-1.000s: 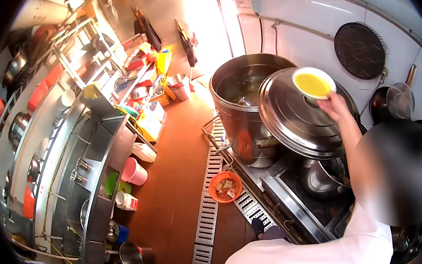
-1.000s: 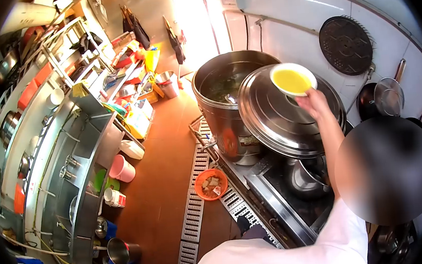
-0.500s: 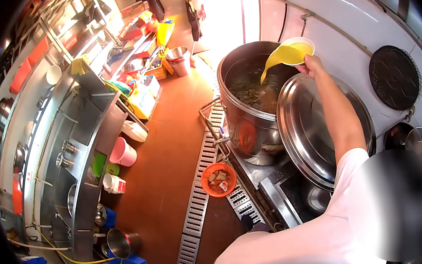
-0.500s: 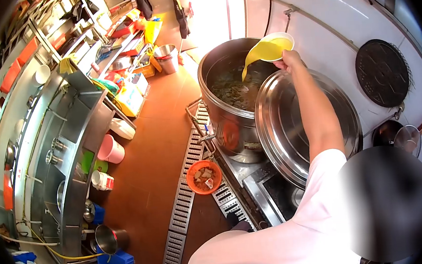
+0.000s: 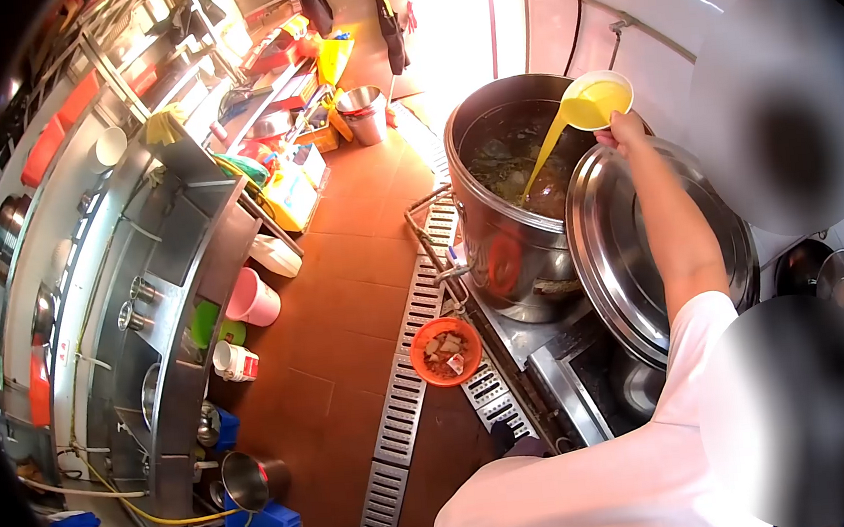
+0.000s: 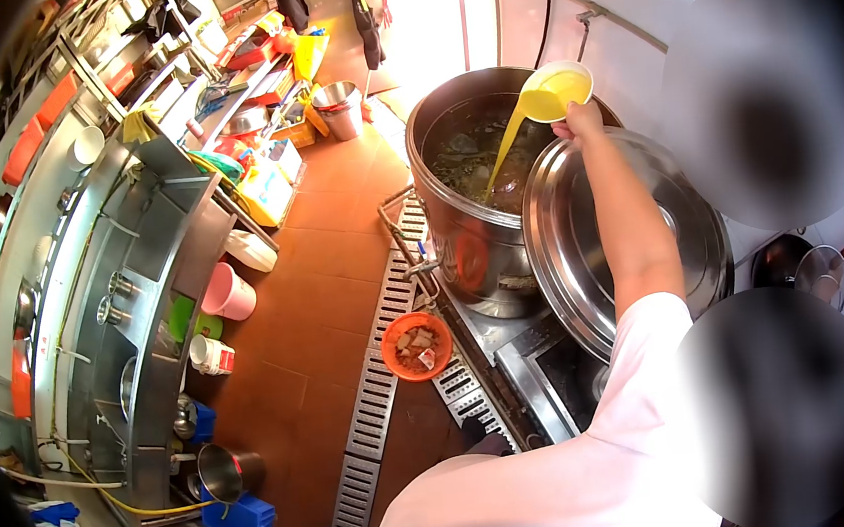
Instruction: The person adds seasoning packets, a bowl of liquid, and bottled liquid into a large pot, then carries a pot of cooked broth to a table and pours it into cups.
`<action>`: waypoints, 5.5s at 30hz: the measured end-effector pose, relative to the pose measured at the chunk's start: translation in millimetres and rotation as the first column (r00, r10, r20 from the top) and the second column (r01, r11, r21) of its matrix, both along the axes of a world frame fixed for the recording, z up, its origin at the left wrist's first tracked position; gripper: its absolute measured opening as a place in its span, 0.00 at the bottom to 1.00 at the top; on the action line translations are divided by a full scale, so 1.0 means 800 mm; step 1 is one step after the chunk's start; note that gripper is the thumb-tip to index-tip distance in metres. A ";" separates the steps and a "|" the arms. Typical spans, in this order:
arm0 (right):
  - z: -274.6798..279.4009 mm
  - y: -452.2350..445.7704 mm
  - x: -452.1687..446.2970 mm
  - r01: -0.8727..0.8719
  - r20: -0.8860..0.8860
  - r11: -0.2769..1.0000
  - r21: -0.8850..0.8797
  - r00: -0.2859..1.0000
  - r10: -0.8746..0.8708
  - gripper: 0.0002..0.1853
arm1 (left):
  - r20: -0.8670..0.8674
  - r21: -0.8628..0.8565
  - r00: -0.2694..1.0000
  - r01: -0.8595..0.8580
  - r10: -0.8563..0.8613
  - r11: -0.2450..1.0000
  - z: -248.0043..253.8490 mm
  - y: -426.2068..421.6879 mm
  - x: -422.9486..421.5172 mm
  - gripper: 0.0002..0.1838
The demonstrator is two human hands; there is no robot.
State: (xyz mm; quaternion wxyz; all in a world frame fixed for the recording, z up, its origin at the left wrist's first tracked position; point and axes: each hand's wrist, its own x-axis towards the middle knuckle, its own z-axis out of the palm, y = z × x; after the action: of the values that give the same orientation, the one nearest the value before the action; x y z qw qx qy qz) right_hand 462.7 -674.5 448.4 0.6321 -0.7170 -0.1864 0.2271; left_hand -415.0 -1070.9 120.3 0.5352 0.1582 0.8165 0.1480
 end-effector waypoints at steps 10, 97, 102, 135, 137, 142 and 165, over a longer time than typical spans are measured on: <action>-0.025 -0.108 -0.090 0.166 -0.571 0.791 0.589 0.778 0.262 0.18 | -0.383 -0.098 0.527 0.794 -0.759 0.600 -0.010 0.002 -0.112 0.19; -0.459 -1.461 -1.242 0.218 0.014 -0.607 -0.764 -0.935 -0.354 0.09 | 0.175 -0.079 -0.842 -0.529 0.511 -0.845 -0.002 -1.476 0.282 0.13; -0.546 -1.277 -1.194 0.039 -0.090 -0.153 -0.987 -0.934 0.347 0.24 | 0.244 -0.100 -0.735 -0.668 0.633 -0.737 -0.043 -1.331 0.439 0.14; -0.600 -1.255 -1.278 -0.391 -0.295 -0.469 -0.791 -0.428 0.854 0.09 | 0.140 -0.028 -0.990 -0.006 0.002 -1.000 -0.024 -0.859 0.666 0.15; -0.662 -1.186 -1.306 -0.395 -0.481 -0.578 -0.714 -0.323 0.815 0.08 | 0.154 -0.017 -0.988 0.024 -0.026 -1.000 -0.027 -0.848 0.656 0.15; -0.680 -1.154 -1.293 -0.448 -0.372 -0.541 -0.712 -0.413 0.831 0.06 | 0.148 -0.102 -0.989 -0.001 -0.015 -0.995 -0.048 -0.814 0.670 0.14; -0.606 -1.472 -1.284 0.118 -0.502 -0.960 -0.253 -0.865 0.026 0.35 | 0.166 -0.156 -0.985 0.024 -0.050 -0.987 -0.082 -0.805 0.638 0.09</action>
State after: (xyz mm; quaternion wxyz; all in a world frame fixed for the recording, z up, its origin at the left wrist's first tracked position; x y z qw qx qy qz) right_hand -564.2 -1852.5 -36.1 0.4440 -0.0001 0.7096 -0.5472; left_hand 95.7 -1715.1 54.7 0.1074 0.7800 -0.0881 -0.6102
